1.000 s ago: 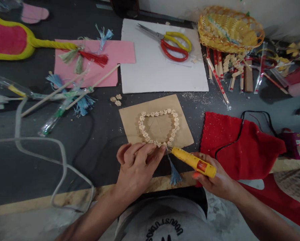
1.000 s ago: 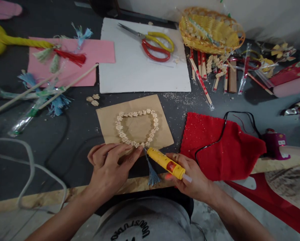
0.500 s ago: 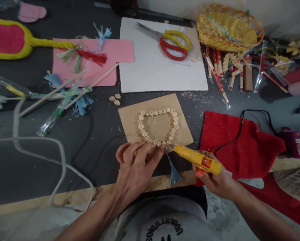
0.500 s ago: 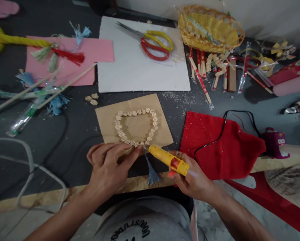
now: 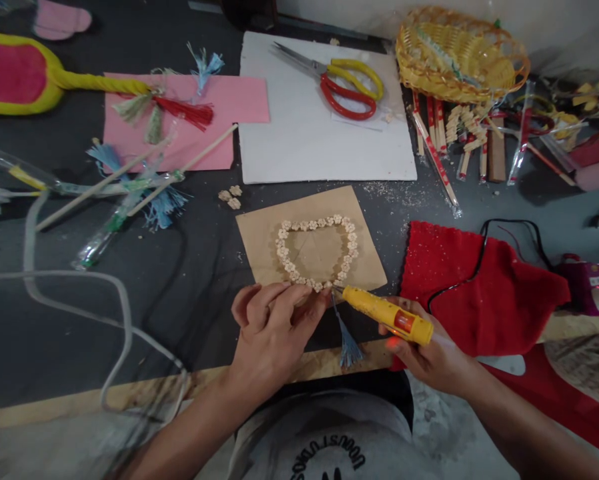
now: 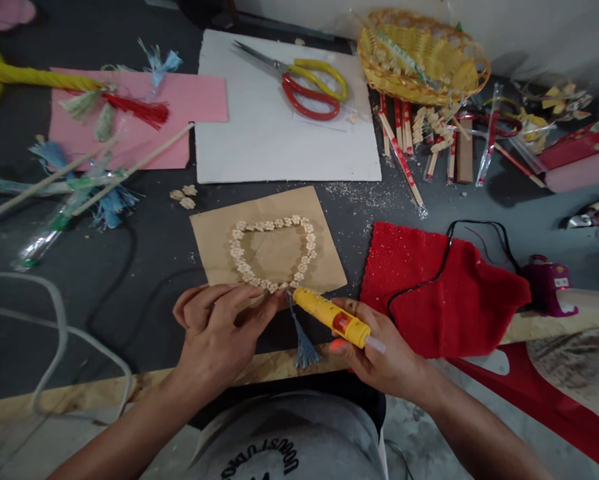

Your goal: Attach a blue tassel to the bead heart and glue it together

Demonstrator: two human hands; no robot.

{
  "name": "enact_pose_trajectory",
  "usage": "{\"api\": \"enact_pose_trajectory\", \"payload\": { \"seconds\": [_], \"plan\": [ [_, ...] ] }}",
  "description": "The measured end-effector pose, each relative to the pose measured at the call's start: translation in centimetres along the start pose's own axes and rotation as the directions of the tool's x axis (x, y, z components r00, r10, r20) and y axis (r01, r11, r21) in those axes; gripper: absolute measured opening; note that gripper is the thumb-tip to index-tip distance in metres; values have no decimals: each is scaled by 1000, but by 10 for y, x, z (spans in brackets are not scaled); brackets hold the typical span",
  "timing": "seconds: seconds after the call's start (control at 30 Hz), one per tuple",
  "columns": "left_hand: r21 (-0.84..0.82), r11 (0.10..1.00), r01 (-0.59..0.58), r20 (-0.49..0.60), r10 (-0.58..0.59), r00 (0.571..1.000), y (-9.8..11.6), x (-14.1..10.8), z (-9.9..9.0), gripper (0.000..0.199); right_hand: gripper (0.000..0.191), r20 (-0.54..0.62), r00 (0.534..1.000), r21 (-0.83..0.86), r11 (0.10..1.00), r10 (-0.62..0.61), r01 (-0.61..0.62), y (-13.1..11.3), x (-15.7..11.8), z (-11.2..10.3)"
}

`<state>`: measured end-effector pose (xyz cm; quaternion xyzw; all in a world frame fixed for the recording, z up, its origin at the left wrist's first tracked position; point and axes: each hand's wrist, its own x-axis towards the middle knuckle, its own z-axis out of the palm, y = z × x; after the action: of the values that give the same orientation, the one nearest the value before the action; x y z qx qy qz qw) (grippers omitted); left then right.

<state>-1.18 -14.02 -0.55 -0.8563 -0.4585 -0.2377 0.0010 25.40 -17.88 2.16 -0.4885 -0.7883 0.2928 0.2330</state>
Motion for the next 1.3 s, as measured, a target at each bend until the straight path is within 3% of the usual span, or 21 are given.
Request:
{"api": "enact_pose_trajectory", "payload": {
  "seconds": [0.33,0.97,1.2,1.3],
  "plan": [
    [13,1000,-9,-8,9,1000,0,-1,0,30,23,-11,999,-34,998,-44,44,-1,1,-1],
    [39,999,-9,32,8,999,-2,-3,-1,38,23,1,1000,20,1000,-21,21,-3,1,-6],
    [42,999,-20,20,19,1000,-2,-1,-1,39,19,48,989,138,979,142,-147,-4,-6,-23],
    [38,999,-32,29,31,999,-2,-1,-2,39,21,-2,968,230,942,252,-245,1,-16,-31]
  ]
}}
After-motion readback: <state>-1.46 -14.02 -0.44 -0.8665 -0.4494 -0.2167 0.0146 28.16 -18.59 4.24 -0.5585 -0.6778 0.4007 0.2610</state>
